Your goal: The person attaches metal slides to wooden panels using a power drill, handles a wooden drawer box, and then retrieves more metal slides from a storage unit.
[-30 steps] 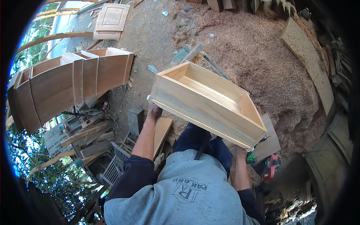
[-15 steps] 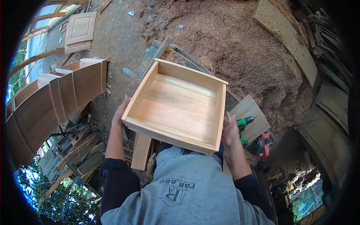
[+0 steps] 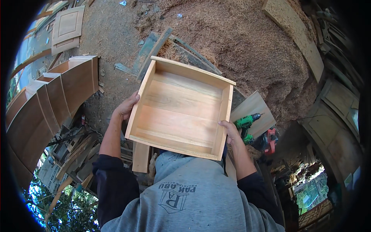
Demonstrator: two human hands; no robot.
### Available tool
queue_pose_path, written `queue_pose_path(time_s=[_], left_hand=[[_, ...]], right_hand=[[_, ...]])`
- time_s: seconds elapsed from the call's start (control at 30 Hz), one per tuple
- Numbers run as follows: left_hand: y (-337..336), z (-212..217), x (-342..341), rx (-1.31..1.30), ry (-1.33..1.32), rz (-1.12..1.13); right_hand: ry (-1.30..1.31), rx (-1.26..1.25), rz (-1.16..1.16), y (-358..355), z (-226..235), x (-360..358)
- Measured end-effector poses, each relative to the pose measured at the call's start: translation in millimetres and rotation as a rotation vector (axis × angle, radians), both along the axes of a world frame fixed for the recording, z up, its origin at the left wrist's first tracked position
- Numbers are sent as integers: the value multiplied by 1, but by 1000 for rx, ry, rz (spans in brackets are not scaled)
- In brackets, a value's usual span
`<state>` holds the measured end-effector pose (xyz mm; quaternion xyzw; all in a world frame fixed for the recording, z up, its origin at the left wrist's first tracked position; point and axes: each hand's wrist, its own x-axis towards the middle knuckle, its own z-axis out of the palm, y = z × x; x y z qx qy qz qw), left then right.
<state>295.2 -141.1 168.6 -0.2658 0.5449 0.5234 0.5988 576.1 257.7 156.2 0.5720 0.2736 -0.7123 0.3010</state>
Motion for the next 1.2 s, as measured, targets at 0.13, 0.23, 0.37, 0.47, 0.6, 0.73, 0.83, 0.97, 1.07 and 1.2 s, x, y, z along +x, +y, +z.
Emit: queue_pose_path(time_s=[0.13,0.23,0.37,0.47,0.6,0.73,0.83,0.97,1.07,1.2], left_hand=[[28,10,-20,-99,-81,-176],[30,13,-12,-84,-66,-129],[40,48,0,-32,73,-123],[49,81,4,40,251,-148],[87,141,6,124,436,-102],[110,193,25,64,595,-18],[128,224,48,105,704,-115],[153,254,91,61,795,-210],[146,244,120,15,967,-479],[140,224,138,-90,1366,-1012]], right_hand=[[-33,-5,1,-3,5,-2],[0,63,-15,-2,3,5],[89,128,-23,9,25,16],[263,240,-10,27,52,7],[542,461,-56,66,109,4],[682,585,17,99,158,10],[777,660,33,118,191,34],[859,790,19,129,225,79],[874,743,12,139,236,116],[883,752,-26,151,235,139]])
